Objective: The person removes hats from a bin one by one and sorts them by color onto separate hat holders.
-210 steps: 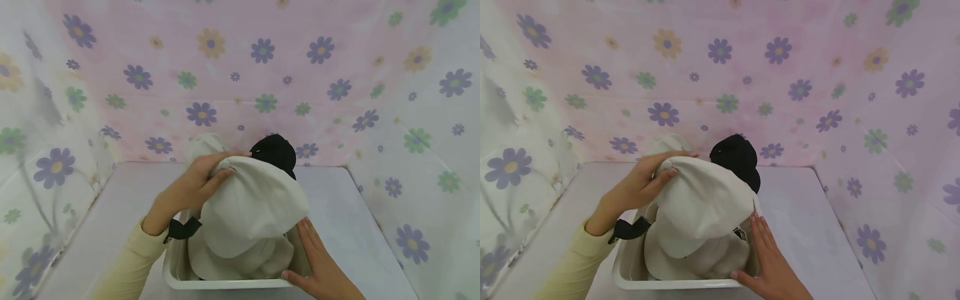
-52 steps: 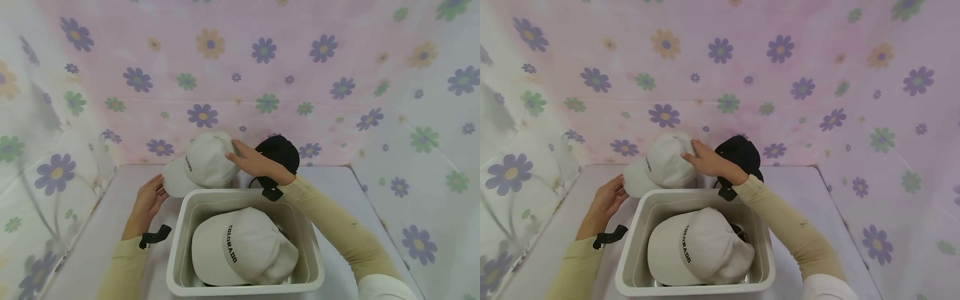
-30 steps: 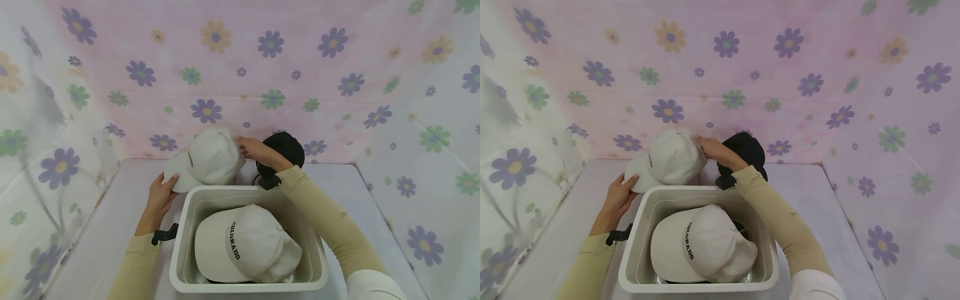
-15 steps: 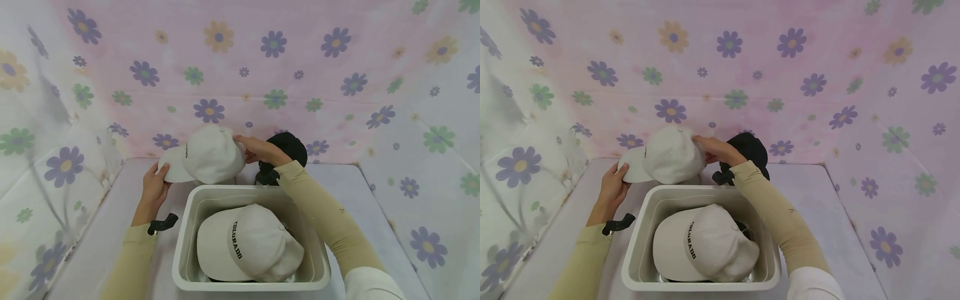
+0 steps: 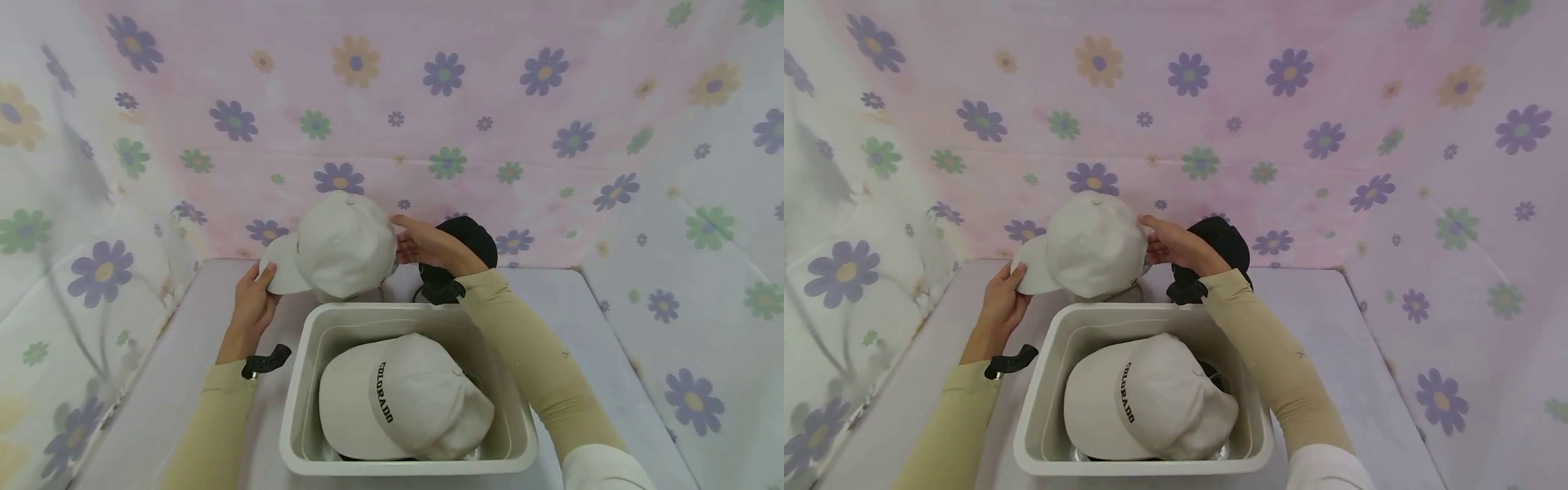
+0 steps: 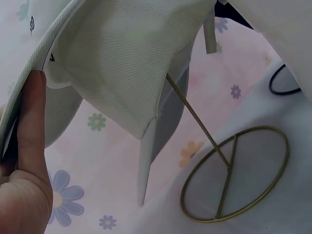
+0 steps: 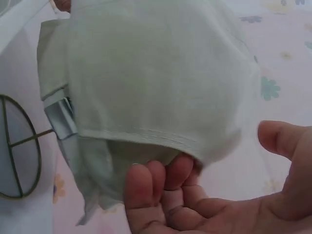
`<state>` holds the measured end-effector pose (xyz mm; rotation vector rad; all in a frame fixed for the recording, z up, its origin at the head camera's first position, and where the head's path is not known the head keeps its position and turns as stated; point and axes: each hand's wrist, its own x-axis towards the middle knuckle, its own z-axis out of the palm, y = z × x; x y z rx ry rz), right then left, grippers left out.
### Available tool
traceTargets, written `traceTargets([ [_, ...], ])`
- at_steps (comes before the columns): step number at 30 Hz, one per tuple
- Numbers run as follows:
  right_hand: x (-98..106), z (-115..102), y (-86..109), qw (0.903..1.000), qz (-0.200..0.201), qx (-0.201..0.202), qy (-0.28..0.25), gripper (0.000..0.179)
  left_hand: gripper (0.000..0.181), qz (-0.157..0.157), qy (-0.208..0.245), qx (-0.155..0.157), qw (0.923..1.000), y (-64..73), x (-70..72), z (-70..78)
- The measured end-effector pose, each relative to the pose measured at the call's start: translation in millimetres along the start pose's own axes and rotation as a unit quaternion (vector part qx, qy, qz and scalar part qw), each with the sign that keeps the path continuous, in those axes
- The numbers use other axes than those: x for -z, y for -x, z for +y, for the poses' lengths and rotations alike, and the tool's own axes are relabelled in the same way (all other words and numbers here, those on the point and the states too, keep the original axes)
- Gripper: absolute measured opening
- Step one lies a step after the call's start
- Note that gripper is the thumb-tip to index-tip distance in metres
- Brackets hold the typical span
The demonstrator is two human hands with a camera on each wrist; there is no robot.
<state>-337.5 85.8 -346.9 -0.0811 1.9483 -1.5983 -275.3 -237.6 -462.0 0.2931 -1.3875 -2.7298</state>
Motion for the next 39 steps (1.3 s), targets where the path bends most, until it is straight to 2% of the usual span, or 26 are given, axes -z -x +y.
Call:
traceTargets([
  [3, 0.5, 4.2, -3.8, 0.9973, -0.003, 0.039, -0.062, 0.051, 0.059, -0.003, -0.009, 0.001, 1.0, -1.6, -1.4, -0.7],
  [6, 1.4, 6.7, -8.3, 0.9903, -0.003, 0.072, -0.119, 0.063, 0.062, -0.008, -0.027, -0.001, 0.9996, -2.8, -3.3, -1.4],
  [9, 2.1, 8.1, -10.3, 0.9858, -0.006, 0.095, -0.138, 0.069, 0.063, -0.013, -0.05, 0.008, 0.9986, -4.3, -4.2, -2.5],
  [12, 1.4, 10.6, -12.2, 0.9892, -0.014, 0.114, -0.09, 0.059, 0.066, -0.021, -0.07, 0.017, 0.9972, -7.6, -2.0, -3.7],
  [15, 0.0, 15.6, -13.8, 0.9921, -0.016, 0.125, 0.0, 0.049, 0.066, -0.022, -0.095, 0.015, 0.9952, -10.9, 1.3, -6.4],
  [18, -2.3, 21.6, -14.7, 0.9884, -0.022, 0.129, 0.077, 0.046, 0.066, -0.02, -0.129, 0.011, 0.9914, -13.8, 6.0, -10.9],
  [22, -5.2, 28.4, -16.0, 0.9832, -0.037, 0.125, 0.128, 0.045, 0.065, -0.015, -0.172, 0.017, 0.9849, -16.2, 14.7, -20.6],
  [29, -7.0, 30.8, -16.0, 0.9753, -0.033, 0.103, 0.193, 0.062, 0.065, -0.008, -0.217, 0.042, 0.9753, -15.4, 29.9, -44.6],
  [33, -9.4, 28.8, -14.2, 0.9703, -0.021, 0.088, 0.224, 0.079, 0.065, -0.018, -0.235, 0.038, 0.971, -13.4, 37.8, -53.9],
  [36, -10.1, 27.9, -13.2, 0.9632, -0.011, 0.079, 0.257, 0.087, 0.064, -0.044, -0.239, 0.028, 0.9696, -11.1, 41.5, -57.2],
  [39, -9.5, 28.2, -14.3, 0.9534, -0.014, 0.092, 0.287, 0.087, 0.066, -0.08, -0.229, 0.025, 0.9697, -8.9, 42.9, -58.6],
])
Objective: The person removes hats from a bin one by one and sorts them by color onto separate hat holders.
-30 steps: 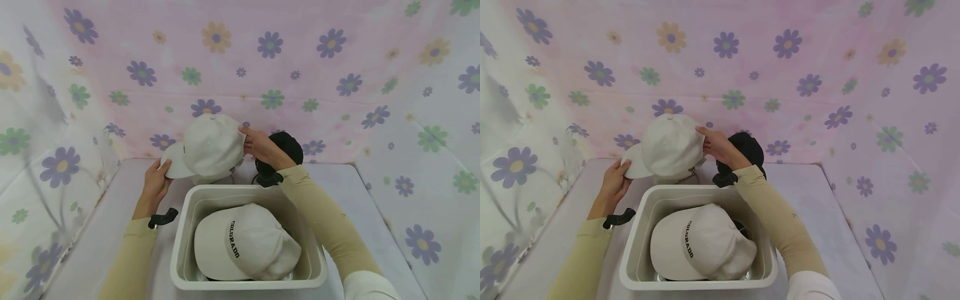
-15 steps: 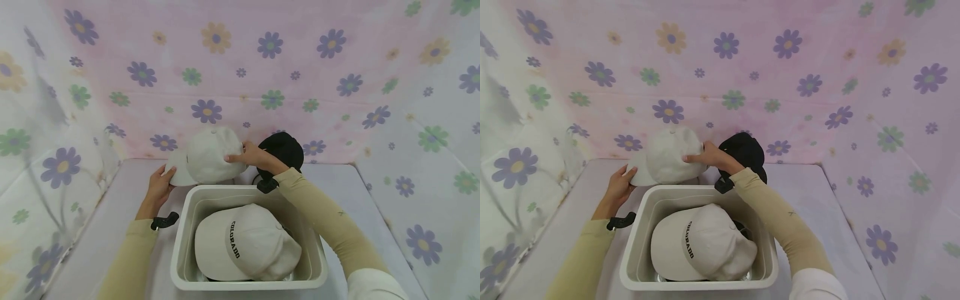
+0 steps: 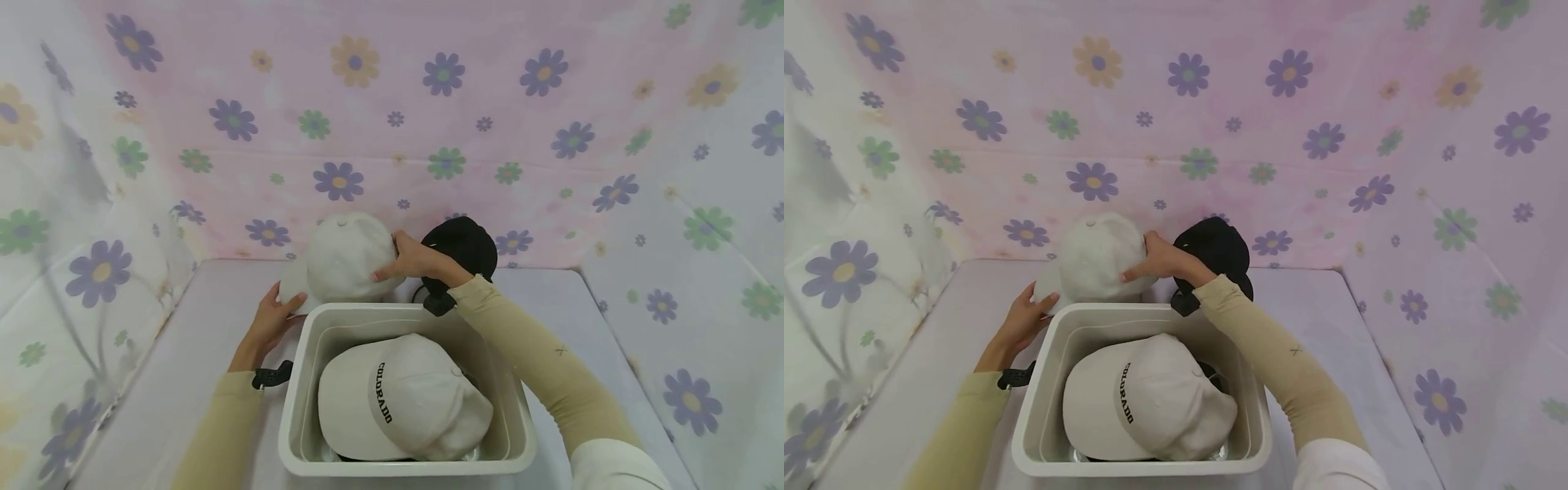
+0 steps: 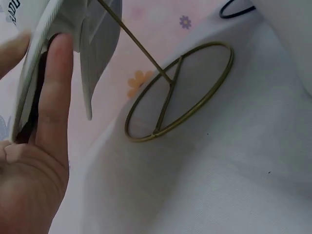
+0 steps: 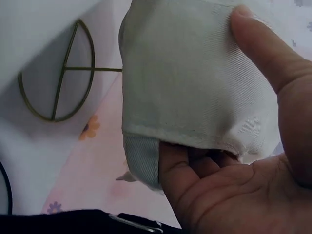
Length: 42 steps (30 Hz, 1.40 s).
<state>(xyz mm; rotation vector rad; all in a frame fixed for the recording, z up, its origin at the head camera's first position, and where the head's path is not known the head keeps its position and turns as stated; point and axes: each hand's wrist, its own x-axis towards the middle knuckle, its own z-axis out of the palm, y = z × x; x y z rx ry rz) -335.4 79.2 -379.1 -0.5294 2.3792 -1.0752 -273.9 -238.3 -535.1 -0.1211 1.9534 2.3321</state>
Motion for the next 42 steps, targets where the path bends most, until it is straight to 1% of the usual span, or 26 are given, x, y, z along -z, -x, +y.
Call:
traceTargets([
  [1, 0.2, 0.4, 0.7, 0.9999, 0.001, 0.005, 0.01, 0.087, 0.068, -0.011, 0.0, -0.001, 0.9999, 0.5, -0.7, 0.0],
  [3, 0.5, 1.2, 0.9, 0.9994, 0.001, 0.019, 0.028, 0.085, 0.073, -0.02, -0.001, -0.001, 0.9998, 1.6, -1.8, 0.5],
  [7, -0.4, 1.4, 0.2, 0.998, 0.003, 0.035, 0.052, 0.081, 0.082, -0.007, -0.029, -0.003, 0.9996, 2.6, -2.4, 2.8],
  [10, -1.3, 1.0, -1.2, 0.9969, 0.002, 0.046, 0.064, 0.08, 0.089, 0.004, -0.07, -0.002, 0.9975, 2.5, -0.6, 5.4],
  [13, -2.2, 0.3, -2.2, 0.9955, 0.003, 0.054, 0.078, 0.082, 0.093, 0.011, -0.105, -0.005, 0.9944, 2.1, 0.8, 8.2],
  [16, -2.9, -0.8, -2.5, 0.9947, 0.008, 0.05, 0.09, 0.087, 0.093, 0.014, -0.118, -0.004, 0.993, 3.0, 1.3, 10.7],
  [18, -2.6, -1.0, -1.9, 0.9943, 0.01, 0.045, 0.096, 0.089, 0.09, 0.015, -0.109, 0.003, 0.9939, 3.6, 1.0, 11.6],
  [21, -1.9, -1.5, -0.6, 0.9941, 0.008, 0.044, 0.099, 0.09, 0.078, 0.023, -0.079, 0.023, 0.9963, 5.2, 0.7, 12.4],
  [23, -1.6, -0.6, -0.4, 0.9941, 0.005, 0.048, 0.098, 0.087, 0.074, 0.029, -0.048, 0.036, 0.9978, 4.9, 0.7, 12.9],
  [24, -1.1, -0.3, 0.2, 0.9944, 0.002, 0.048, 0.094, 0.086, 0.073, 0.037, -0.035, 0.044, 0.9977, 3.9, 0.3, 13.3],
  [27, 2.0, 1.6, 1.7, 0.9974, -0.014, 0.039, 0.06, 0.082, 0.075, 0.068, -0.017, 0.058, 0.9958, -0.1, -4.0, 15.5],
  [29, 4.9, 2.6, 2.8, 0.9991, -0.023, 0.019, 0.029, 0.082, 0.074, 0.093, -0.017, 0.068, 0.9932, -4.4, -8.4, 16.5],
  [31, 6.6, 1.9, 4.3, 0.9996, -0.027, -0.003, -0.003, 0.083, 0.072, 0.11, -0.02, 0.075, 0.991, -6.9, -12.6, 17.7],
  [33, 6.7, 1.0, 5.3, 0.9992, -0.025, -0.022, -0.021, 0.083, 0.072, 0.111, -0.017, 0.085, 0.9901, -8.8, -14.4, 18.1],
  [36, 5.0, 1.2, 4.9, 0.9989, -0.018, -0.029, -0.03, 0.08, 0.069, 0.101, -0.003, 0.1, 0.9899, -10.7, -15.2, 17.8],
  [39, 1.9, 4.1, 2.6, 0.9991, -0.011, -0.024, -0.032, 0.076, 0.066, 0.097, 0.004, 0.11, 0.9892, -11.7, -15.6, 16.7],
  [42, -1.8, 5.3, 1.6, 0.9993, -0.005, -0.014, -0.035, 0.074, 0.068, 0.106, 0.012, 0.115, 0.9876, -11.0, -17.1, 15.0],
])
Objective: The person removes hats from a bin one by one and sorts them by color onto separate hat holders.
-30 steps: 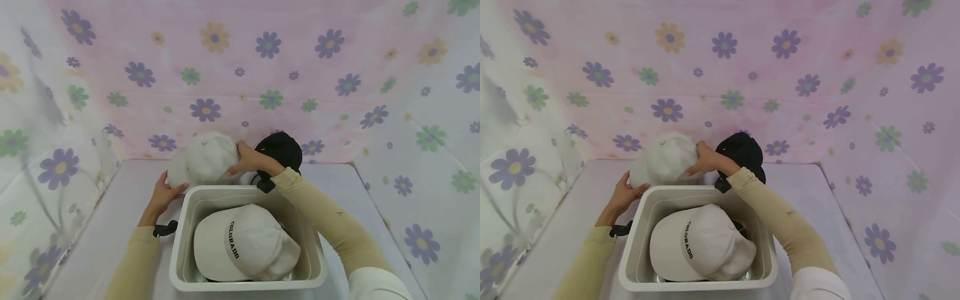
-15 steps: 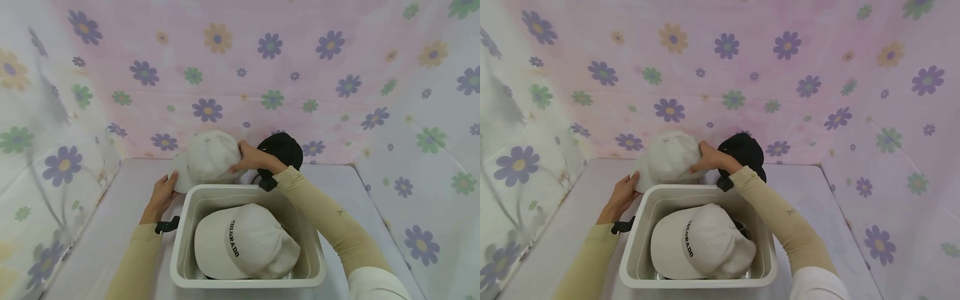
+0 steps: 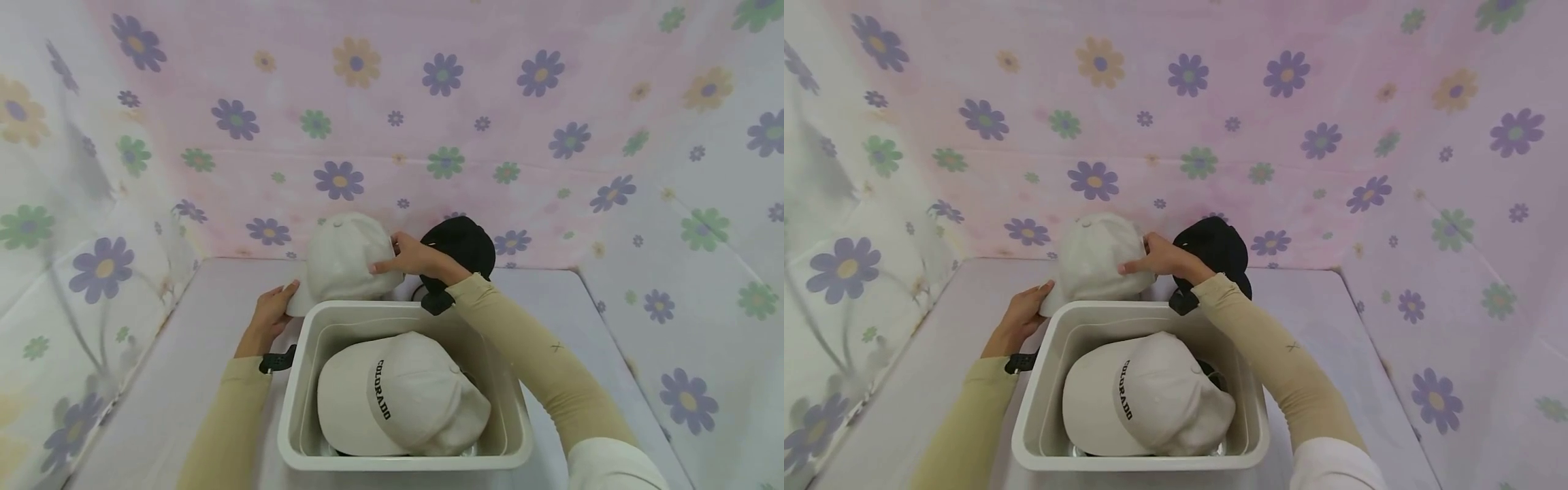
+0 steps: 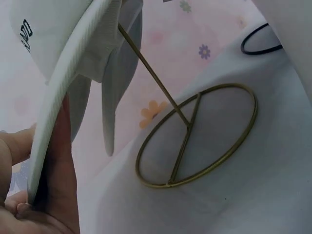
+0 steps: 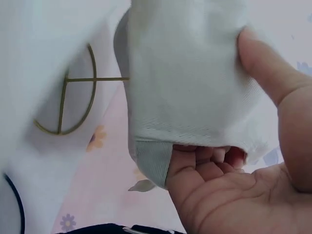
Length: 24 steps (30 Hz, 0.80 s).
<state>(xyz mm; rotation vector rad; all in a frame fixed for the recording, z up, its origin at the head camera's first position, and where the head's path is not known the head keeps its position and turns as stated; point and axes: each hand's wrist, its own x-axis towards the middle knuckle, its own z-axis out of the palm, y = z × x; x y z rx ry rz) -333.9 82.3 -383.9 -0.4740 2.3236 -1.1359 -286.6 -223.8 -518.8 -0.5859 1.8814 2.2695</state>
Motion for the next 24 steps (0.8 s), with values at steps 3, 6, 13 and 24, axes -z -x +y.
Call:
traceTargets([
  [3, -2.0, -0.6, 1.9, 0.9999, 0.002, 0.012, -0.004, 0.075, 0.071, 0.012, 0.022, 0.006, 0.9997, 1.6, -2.5, -1.7],
  [6, -3.1, -1.3, 4.8, 0.9993, -0.004, 0.037, -0.001, 0.073, 0.073, 0.017, 0.039, 0.013, 0.999, 3.8, -2.8, -3.4],
  [13, -1.2, -4.1, 13.3, 0.9936, -0.047, 0.095, 0.038, 0.08, 0.07, -0.009, 0.029, 0.026, 0.9992, 15.8, 7.1, -4.9],
  [24, 23.9, -40.4, 85.0, 0.9761, -0.041, 0.079, 0.198, 0.096, 0.066, 0.01, -0.114, 0.013, 0.9934, 41.8, 30.0, 3.4],
])
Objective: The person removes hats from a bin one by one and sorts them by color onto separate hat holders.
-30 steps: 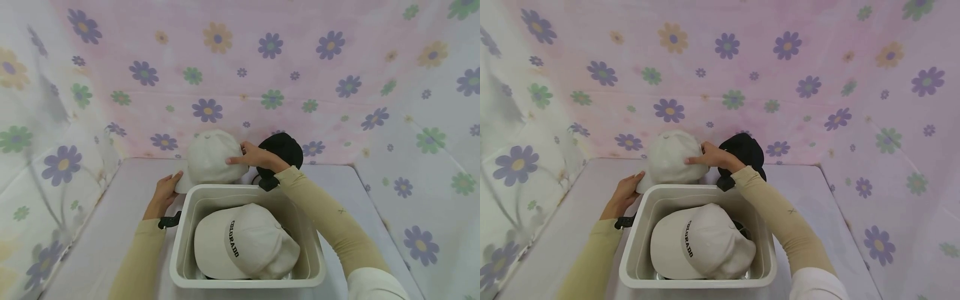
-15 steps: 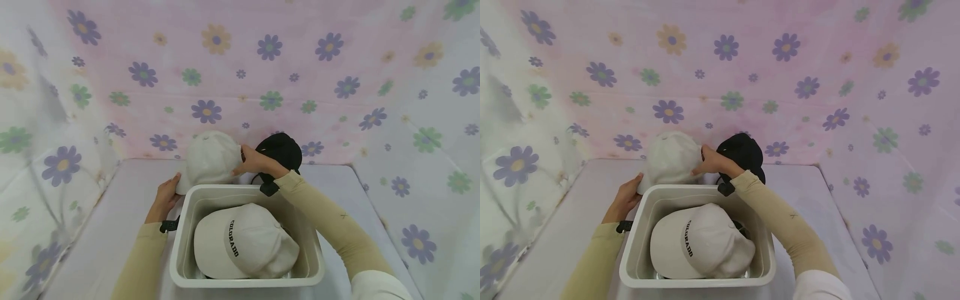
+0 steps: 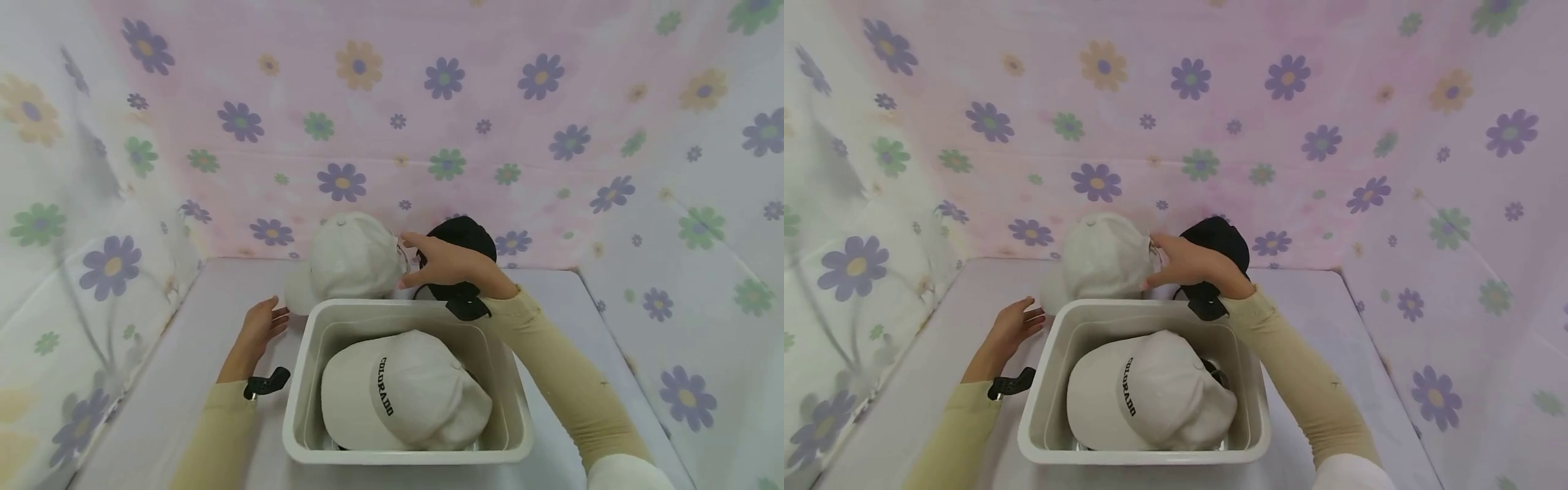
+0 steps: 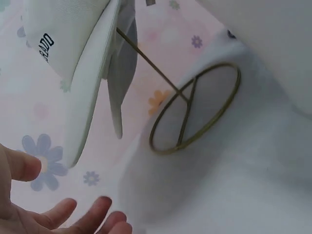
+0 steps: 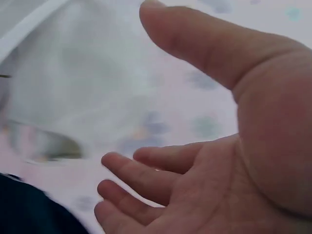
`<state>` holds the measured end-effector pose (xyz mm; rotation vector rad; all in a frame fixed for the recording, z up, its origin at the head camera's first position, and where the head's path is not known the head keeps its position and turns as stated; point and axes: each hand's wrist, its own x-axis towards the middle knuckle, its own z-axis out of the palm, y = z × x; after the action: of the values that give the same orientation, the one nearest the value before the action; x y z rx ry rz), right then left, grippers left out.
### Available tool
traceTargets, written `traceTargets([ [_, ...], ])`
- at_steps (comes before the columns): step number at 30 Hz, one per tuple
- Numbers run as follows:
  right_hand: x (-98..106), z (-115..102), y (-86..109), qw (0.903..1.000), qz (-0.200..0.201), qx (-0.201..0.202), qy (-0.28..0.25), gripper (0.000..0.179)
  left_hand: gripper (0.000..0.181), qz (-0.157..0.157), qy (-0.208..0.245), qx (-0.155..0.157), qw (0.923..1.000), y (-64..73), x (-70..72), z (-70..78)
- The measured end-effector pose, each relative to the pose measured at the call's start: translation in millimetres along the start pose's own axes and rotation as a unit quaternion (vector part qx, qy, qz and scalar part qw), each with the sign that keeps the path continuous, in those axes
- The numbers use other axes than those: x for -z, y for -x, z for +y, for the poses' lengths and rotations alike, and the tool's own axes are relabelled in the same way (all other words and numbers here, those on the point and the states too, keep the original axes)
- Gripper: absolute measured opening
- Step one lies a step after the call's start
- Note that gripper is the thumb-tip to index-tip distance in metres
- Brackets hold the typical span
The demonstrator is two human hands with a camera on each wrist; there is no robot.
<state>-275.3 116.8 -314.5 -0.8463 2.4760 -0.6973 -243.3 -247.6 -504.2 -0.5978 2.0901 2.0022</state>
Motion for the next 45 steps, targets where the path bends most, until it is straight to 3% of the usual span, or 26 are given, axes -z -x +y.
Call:
traceTargets([
  [4, 4.9, -17.3, 45.9, 0.997, 0.059, 0.032, 0.039, 0.095, 0.065, 0.049, -0.089, -0.053, 0.9934, 11.5, 5.6, 6.6],
  [9, 1.1, -32.2, 99.2, 0.9846, 0.138, 0.099, 0.041, 0.093, 0.059, 0.118, -0.136, -0.148, 0.9725, 28.0, 13.9, 27.7],
  [14, -8.6, -31.3, 133.3, 0.9634, 0.185, 0.165, 0.102, 0.092, 0.047, 0.178, -0.088, -0.22, 0.9551, 41.8, 23.8, 51.3],
  [17, -19.5, -23.3, 147.6, 0.958, 0.195, 0.165, 0.13, 0.092, 0.037, 0.202, -0.034, -0.256, 0.9447, 51.8, 25.5, 69.0],
  [19, -29.4, -16.0, 155.5, 0.9597, 0.19, 0.152, 0.14, 0.092, 0.031, 0.2, 0.008, -0.28, 0.939, 60.4, 23.6, 82.4],
  [21, -40.4, -7.9, 163.0, 0.9672, 0.167, 0.129, 0.141, 0.091, 0.027, 0.173, 0.058, -0.299, 0.9366, 71.2, 19.1, 96.5],
  [24, -59.3, 5.0, 171.9, 0.9781, 0.131, 0.096, 0.131, 0.089, 0.023, 0.083, 0.145, -0.329, 0.9295, 90.3, 10.2, 114.2],
  [28, -86.3, 23.6, 179.3, 0.9863, 0.113, 0.059, 0.105, 0.087, 0.024, -0.037, 0.203, -0.366, 0.9072, 112.9, -5.4, 131.1],
  [31, -106.8, 38.8, 183.6, 0.9886, 0.122, 0.035, 0.081, 0.087, 0.024, -0.089, 0.194, -0.391, 0.8955, 123.8, -19.8, 139.4],
  [33, -121.0, 48.4, 186.3, 0.9882, 0.136, 0.022, 0.066, 0.089, 0.025, -0.117, 0.178, -0.399, 0.8919, 129.5, -30.8, 142.6],
  [38, -153.7, 61.7, 189.6, 0.9805, 0.19, -0.004, 0.052, 0.101, 0.027, -0.172, 0.117, -0.395, 0.8951, 135.7, -60.7, 144.4],
  [42, -169.1, 62.7, 191.7, 0.9731, 0.226, -0.008, 0.044, 0.109, 0.027, -0.204, 0.036, -0.386, 0.899, 135.0, -79.8, 145.4],
  [45, -173.4, 62.8, 195.0, 0.9697, 0.237, -0.002, 0.059, 0.114, 0.028, -0.223, -0.026, -0.386, 0.8947, 135.6, -90.2, 147.9],
])
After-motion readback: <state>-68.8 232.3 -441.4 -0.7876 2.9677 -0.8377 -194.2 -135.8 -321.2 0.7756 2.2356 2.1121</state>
